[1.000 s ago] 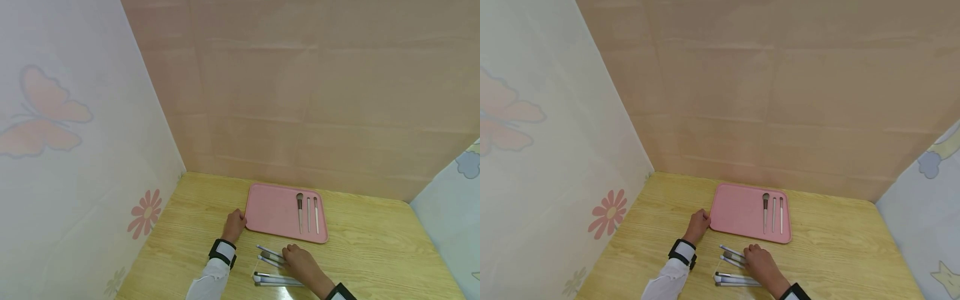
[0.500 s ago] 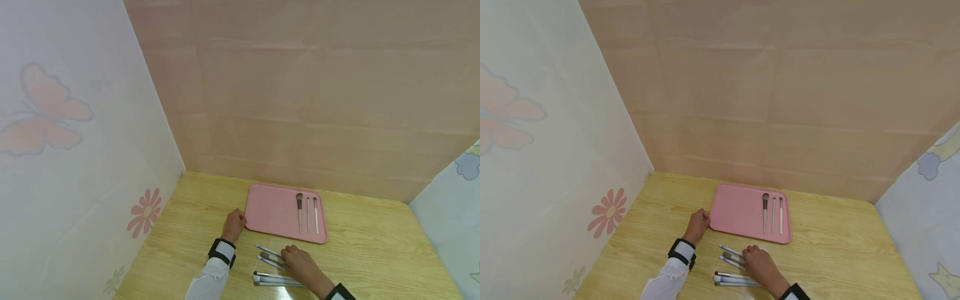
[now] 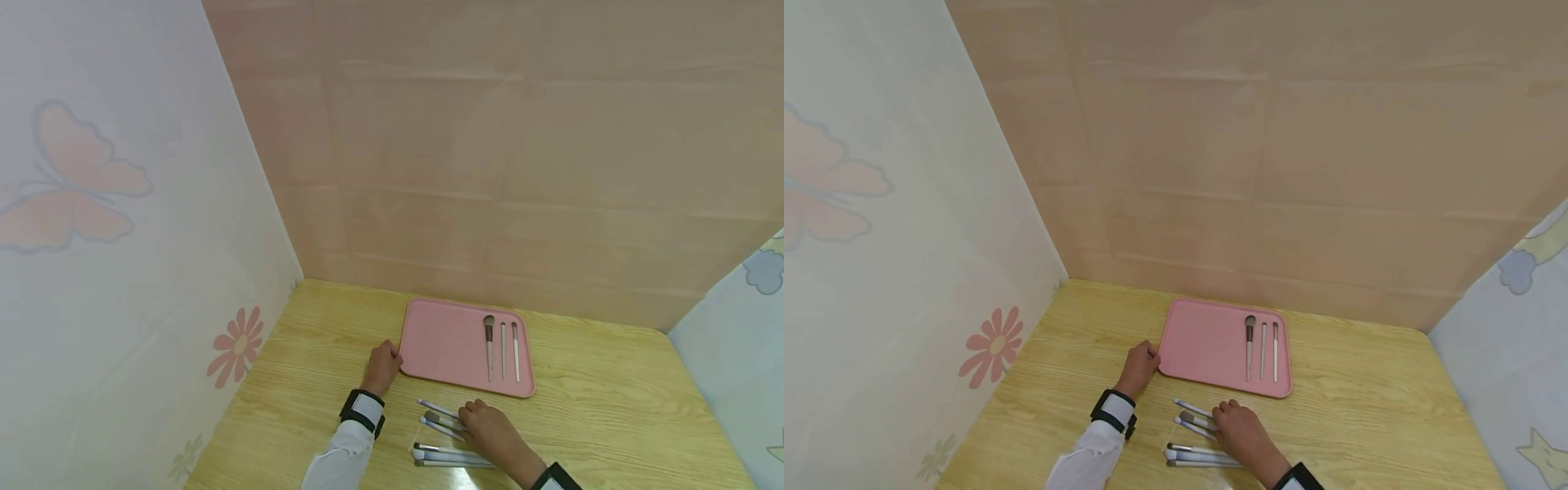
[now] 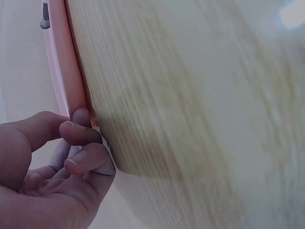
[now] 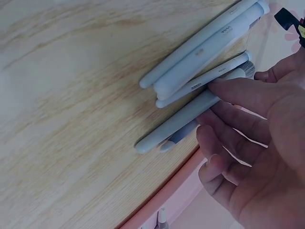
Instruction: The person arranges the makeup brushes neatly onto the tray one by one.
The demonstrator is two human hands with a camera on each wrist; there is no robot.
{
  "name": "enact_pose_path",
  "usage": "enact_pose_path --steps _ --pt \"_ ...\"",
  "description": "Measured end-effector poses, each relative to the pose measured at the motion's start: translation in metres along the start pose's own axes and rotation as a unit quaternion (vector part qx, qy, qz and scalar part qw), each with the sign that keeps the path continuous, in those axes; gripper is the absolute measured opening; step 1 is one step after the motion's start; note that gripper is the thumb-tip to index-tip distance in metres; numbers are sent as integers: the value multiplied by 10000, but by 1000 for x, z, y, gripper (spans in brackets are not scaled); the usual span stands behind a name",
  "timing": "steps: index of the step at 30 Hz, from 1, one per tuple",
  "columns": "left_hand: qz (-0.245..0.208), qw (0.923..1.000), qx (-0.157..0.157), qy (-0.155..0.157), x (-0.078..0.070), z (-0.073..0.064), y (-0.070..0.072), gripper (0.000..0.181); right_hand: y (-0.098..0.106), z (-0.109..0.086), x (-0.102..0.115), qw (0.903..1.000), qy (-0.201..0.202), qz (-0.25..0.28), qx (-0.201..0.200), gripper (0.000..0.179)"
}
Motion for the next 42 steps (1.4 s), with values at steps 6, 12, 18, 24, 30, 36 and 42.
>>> enact_pose_path --steps 6,12,18,24,30,36,42 --pt "4 10000 1 7 1 1 0 15 -1 0 0 9998 58 -102 -159 32" --pt "9 10000 34 72 1 1 -1 14 -1 -1 -1 9992 136 -123 -354 32" --pt "-29 9997 118 227 0 1 -1 13 1 -4 -2 9990 195 -86 -403 32" --pt "-26 9996 106 246 -2 0 0 12 2 -10 -5 9997 139 -51 -196 30" --pt "0 9998 49 177 0 0 -1 13 3 -11 -6 9998 130 4 -142 29" --pt "-166 9999 13 -3 -2 -2 2 14 5 -11 -7 9998 100 121 -140 27" --pt "-275 9989 -128 -349 -6 -5 6 16 11 -10 -10 9992 55 199 -353 29"
Point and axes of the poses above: each hand's wrist, its own z-axis towards the middle knuckle, its own y-axis out of the back of the hand, x = y × z, the point moved 5 cm from there along z, towards the middle knuckle, and after that the axes turned 4 degrees about y, right-handed, at the moved point
